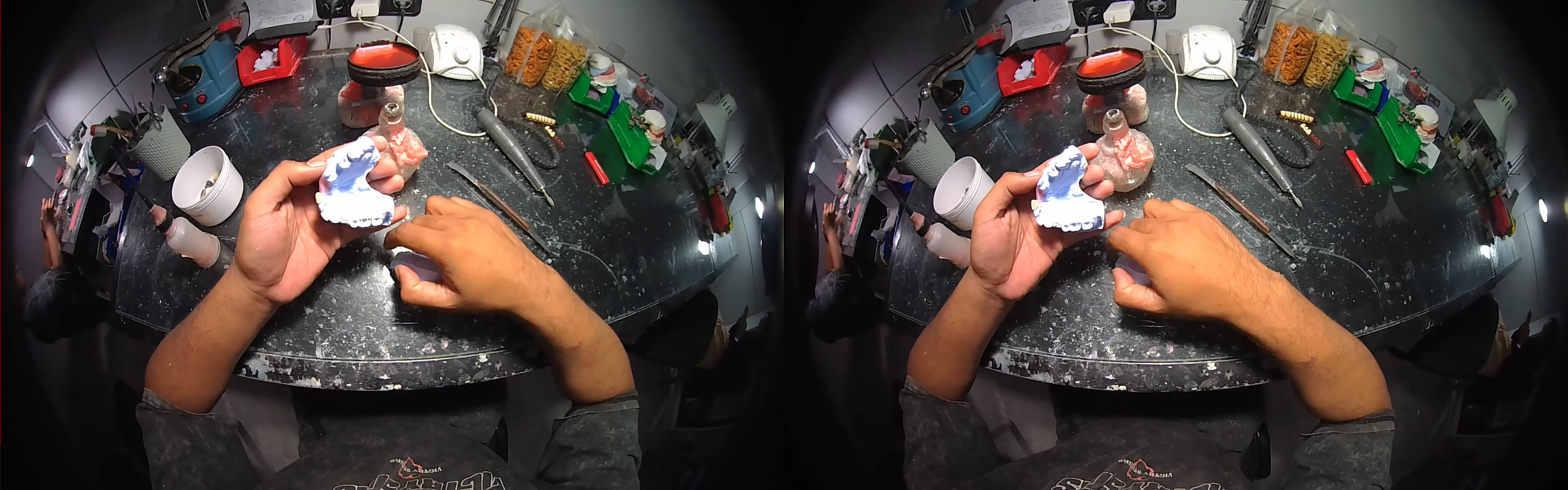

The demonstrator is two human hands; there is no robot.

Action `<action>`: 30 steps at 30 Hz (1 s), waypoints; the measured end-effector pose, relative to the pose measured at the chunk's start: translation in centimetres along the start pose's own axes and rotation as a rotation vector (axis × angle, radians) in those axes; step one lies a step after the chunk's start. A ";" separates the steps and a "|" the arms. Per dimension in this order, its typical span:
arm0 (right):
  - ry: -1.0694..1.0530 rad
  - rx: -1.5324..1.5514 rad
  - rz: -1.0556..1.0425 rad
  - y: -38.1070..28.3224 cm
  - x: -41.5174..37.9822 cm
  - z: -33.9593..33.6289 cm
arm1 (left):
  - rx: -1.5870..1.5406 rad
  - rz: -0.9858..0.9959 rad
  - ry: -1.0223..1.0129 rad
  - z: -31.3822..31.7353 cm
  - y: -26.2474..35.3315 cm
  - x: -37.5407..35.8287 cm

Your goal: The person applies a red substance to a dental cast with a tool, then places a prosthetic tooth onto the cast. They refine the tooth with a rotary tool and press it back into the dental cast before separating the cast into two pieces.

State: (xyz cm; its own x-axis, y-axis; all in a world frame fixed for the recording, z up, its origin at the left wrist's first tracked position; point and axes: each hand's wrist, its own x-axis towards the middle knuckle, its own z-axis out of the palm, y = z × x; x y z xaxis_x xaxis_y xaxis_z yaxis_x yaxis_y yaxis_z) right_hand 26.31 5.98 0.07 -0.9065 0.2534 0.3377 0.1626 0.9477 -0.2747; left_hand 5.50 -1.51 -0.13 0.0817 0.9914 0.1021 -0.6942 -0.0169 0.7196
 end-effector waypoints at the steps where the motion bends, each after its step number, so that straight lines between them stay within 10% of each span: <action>1: 0.044 -0.009 -0.046 0.1 0.0 0.1 | -0.007 -0.007 -0.009 0.0 0.0 0.0; 8: 0.137 1.184 0.368 1.7 0.1 -2.0 | 0.095 -0.058 0.174 -0.1 0.7 0.0; 17: 0.188 1.271 0.420 1.1 0.5 -1.5 | 0.803 -0.317 0.151 -0.3 0.2 -0.3; 30: 0.103 1.315 0.395 2.6 0.5 0.4 | 1.240 -0.036 0.177 0.3 -1.0 -1.2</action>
State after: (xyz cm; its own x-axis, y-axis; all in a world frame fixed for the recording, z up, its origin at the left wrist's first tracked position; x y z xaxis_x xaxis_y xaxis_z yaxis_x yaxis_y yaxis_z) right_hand 26.14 8.52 -0.82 -0.8448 0.5278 0.0878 -0.1374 -0.0554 -0.9890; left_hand 6.34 -2.76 -0.78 -0.0770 0.9960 0.0443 0.4544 -0.0045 0.8908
